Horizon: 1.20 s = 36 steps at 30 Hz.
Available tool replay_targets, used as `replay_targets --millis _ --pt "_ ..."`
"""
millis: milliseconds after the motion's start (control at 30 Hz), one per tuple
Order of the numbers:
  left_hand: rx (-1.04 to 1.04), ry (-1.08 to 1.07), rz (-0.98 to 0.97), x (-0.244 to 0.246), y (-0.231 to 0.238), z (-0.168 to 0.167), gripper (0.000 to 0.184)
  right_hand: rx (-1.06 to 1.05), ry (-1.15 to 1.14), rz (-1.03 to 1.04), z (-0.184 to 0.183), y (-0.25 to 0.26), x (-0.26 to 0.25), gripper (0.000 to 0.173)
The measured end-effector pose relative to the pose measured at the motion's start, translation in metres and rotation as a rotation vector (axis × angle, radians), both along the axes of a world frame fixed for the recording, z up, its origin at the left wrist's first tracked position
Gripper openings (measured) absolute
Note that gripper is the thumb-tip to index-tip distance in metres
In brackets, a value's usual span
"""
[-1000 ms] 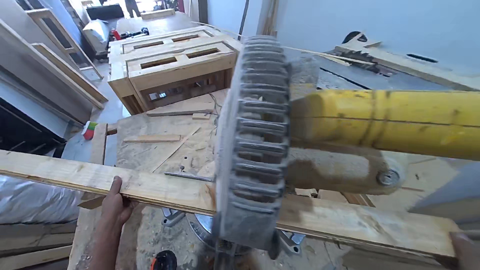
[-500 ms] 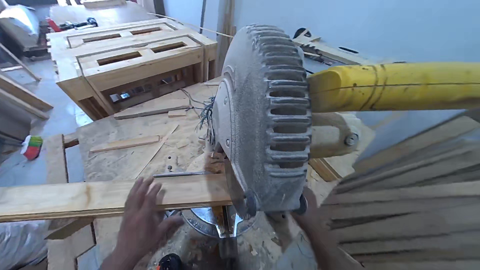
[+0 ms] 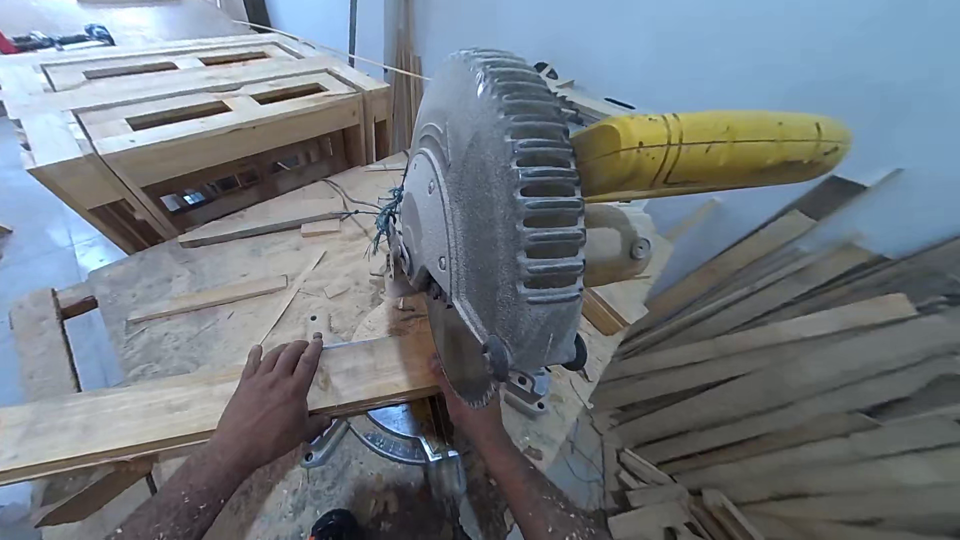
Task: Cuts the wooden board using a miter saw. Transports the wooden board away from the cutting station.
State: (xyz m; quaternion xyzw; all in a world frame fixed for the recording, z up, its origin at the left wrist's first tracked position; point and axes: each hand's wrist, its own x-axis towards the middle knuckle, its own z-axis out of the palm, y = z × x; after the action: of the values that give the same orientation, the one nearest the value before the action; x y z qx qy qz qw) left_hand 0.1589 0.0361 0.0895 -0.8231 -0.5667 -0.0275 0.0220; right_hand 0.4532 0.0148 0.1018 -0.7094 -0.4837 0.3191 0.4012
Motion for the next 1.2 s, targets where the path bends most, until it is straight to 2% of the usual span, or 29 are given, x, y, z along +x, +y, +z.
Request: replay_targets --millis 67,200,433,567,667,733,767,833,900,1000,1067,1133,1200 --pt "-0.018 -0.007 0.004 0.002 0.000 -0.002 0.111 -0.016 0.055 0.010 -0.004 0.000 0.002 0.030" --pt "-0.063 0.009 0.016 0.004 0.000 -0.005 0.108 -0.036 0.128 0.022 -0.013 0.001 0.005 0.034" --pt "0.012 0.007 -0.045 -0.001 0.003 -0.007 0.097 -0.094 0.181 0.029 -0.032 0.010 0.014 0.032" --pt "0.046 -0.019 -0.062 -0.009 0.004 -0.009 0.107 -0.095 0.222 0.025 -0.067 0.009 0.018 0.047" --pt "0.047 -0.019 -0.068 -0.022 0.002 -0.007 0.113 -0.202 0.192 0.211 -0.075 0.004 0.011 0.055" --pt "0.054 -0.008 -0.090 -0.026 0.002 -0.003 0.109 -0.067 0.120 0.258 -0.085 0.006 0.005 0.049" --pt "0.066 -0.014 -0.103 -0.025 0.003 0.000 0.105 -0.053 0.077 0.214 -0.074 0.011 0.000 0.039" --pt "0.024 -0.015 -0.087 -0.018 0.001 0.006 0.106 -0.204 0.041 0.181 -0.028 0.016 -0.006 0.027" --pt "-0.041 -0.047 -0.070 -0.019 0.000 0.010 0.115 -0.234 0.024 0.173 -0.020 0.020 -0.010 0.025" --pt "-0.191 -0.228 0.016 -0.017 0.009 0.007 0.120 -0.243 0.010 0.200 -0.002 0.014 -0.004 0.028" --pt "-0.249 -0.302 0.111 -0.007 0.019 0.006 0.103 -0.222 0.019 0.184 0.001 0.012 -0.003 0.026" --pt "-0.254 -0.275 0.151 -0.004 0.032 0.004 0.081 -0.193 0.018 0.175 -0.007 0.010 -0.004 0.024" --pt "-0.384 -0.241 0.171 -0.015 0.045 0.015 0.074 -0.147 0.025 0.177 -0.010 0.005 -0.003 0.026"
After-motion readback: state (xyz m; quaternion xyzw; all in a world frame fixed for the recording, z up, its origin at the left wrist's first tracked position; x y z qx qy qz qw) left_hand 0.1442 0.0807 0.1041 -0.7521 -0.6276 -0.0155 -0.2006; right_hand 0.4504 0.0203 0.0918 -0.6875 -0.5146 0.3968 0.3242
